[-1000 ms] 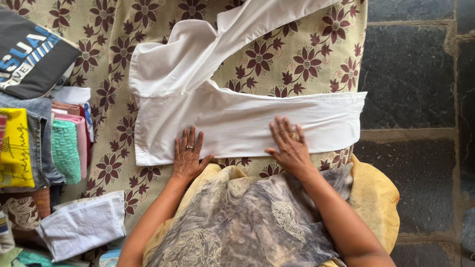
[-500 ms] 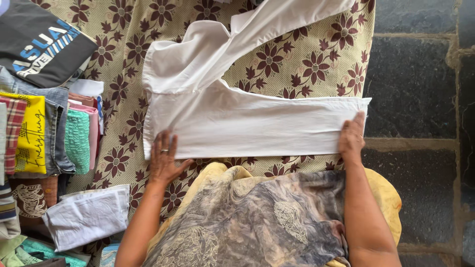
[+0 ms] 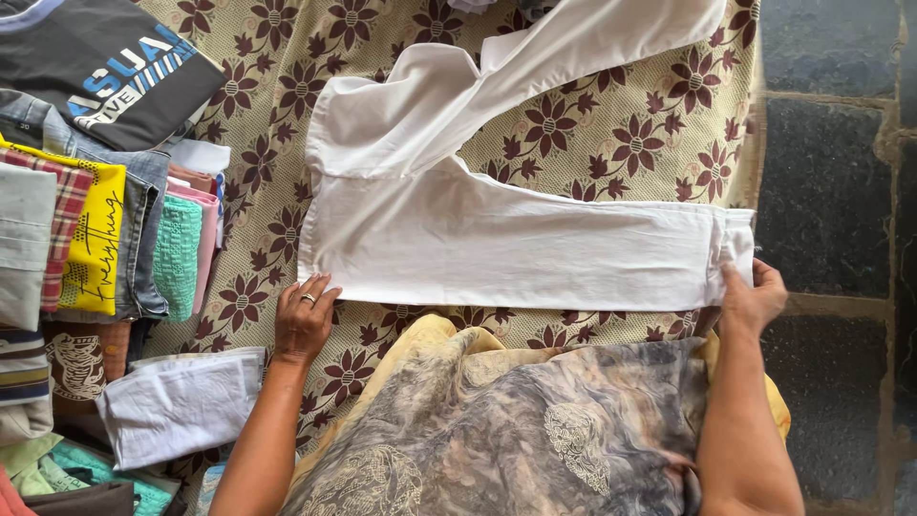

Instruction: The person folds a shirt and a pair of pants on a patterned surface by hand, smoothing the fabric and aligning the edges before placing the folded items onto a stack of other clothes.

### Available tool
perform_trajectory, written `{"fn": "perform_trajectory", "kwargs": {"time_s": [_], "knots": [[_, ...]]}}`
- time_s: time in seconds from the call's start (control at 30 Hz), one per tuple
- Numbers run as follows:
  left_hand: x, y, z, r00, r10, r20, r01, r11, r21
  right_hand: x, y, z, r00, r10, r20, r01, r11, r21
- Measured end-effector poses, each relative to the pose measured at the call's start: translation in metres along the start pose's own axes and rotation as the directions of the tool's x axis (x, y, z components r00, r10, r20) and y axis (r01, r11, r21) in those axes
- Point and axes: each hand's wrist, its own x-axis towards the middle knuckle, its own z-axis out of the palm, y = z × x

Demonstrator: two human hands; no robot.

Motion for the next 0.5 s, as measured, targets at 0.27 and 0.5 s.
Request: {"fn": "perform_trajectory", "kwargs": {"time_s": [0.27, 0.5], "knots": [[0.024, -0.009, -0.032, 0.982, -0.122, 0.146, 0.148, 0.972, -0.183, 0.006, -0.032, -0.042, 0.985, -0.172, 0.026, 0.170, 0.916, -0.363], [0.059, 0.001, -0.135, 0.917, -0.138, 0.374, 0.296, 0.864, -0.407, 0.022, -0.036, -0.149, 0.933, -0.287, 0.219, 0.347, 0.881, -0.322]]}}
